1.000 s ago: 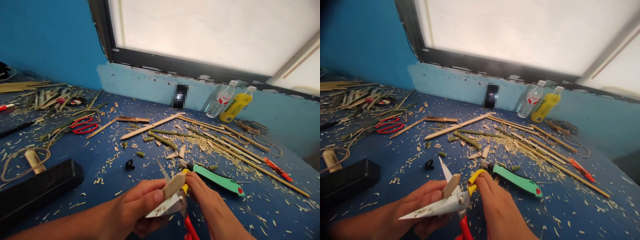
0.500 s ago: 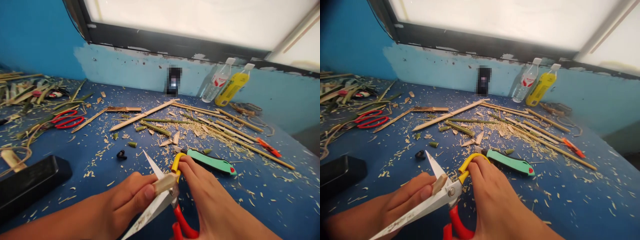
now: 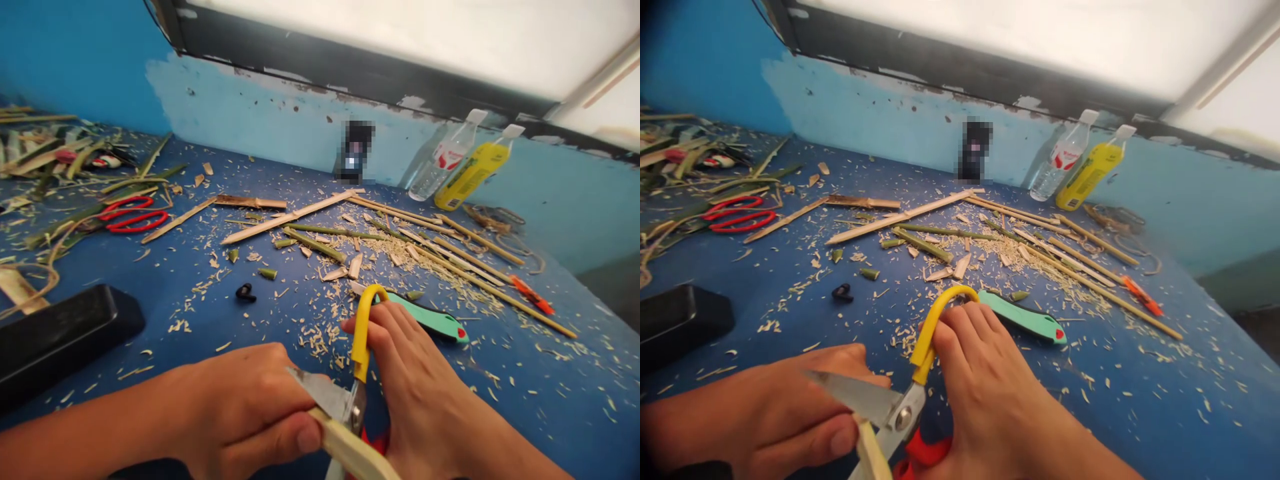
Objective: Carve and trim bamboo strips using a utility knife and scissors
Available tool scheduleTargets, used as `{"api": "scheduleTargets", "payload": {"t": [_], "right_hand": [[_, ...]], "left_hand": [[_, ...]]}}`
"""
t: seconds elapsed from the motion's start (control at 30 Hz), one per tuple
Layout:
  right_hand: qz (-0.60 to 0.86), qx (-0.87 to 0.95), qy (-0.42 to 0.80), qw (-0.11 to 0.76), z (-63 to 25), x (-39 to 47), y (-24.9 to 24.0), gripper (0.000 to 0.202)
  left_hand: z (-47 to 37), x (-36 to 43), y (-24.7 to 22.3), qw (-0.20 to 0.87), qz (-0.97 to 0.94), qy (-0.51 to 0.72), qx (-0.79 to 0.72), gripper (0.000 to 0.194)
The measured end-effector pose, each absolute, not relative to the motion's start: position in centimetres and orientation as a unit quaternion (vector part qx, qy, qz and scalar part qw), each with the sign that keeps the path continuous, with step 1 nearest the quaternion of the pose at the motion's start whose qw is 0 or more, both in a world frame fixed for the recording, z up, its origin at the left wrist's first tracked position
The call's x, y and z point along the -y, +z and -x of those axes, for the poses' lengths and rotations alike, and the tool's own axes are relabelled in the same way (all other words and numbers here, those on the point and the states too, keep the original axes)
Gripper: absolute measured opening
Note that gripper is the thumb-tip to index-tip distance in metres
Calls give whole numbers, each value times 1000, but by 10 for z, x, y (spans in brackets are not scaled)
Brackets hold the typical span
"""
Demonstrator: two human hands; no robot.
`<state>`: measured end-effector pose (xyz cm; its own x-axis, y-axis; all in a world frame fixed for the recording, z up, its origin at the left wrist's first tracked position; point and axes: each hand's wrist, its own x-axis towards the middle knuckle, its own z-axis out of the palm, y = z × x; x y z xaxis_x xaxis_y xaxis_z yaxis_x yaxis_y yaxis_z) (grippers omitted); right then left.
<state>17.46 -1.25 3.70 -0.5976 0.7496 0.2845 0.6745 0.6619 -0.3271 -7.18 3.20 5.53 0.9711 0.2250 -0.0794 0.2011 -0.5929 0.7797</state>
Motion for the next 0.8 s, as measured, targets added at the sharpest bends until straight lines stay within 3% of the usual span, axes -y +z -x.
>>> {"api": "scheduleTargets", "payload": {"t": [0.17,0.37,0.57,0.8], "right_hand": [[408,892,68,180,-176,19,39,99],[378,902,11,207,-174,24,42,89],[339,909,-33,240,-174,22,39,65],[328,907,-28,263,-174,18,36,53]], "left_hand": [[70,-27,46,411,-906,61,-85,51],[61,-21,45,437,-855,200,-195,35],[66,-24,44,422,-880,161,-146,29],[73,-30,42,377,-924,60,-36,20]]}}
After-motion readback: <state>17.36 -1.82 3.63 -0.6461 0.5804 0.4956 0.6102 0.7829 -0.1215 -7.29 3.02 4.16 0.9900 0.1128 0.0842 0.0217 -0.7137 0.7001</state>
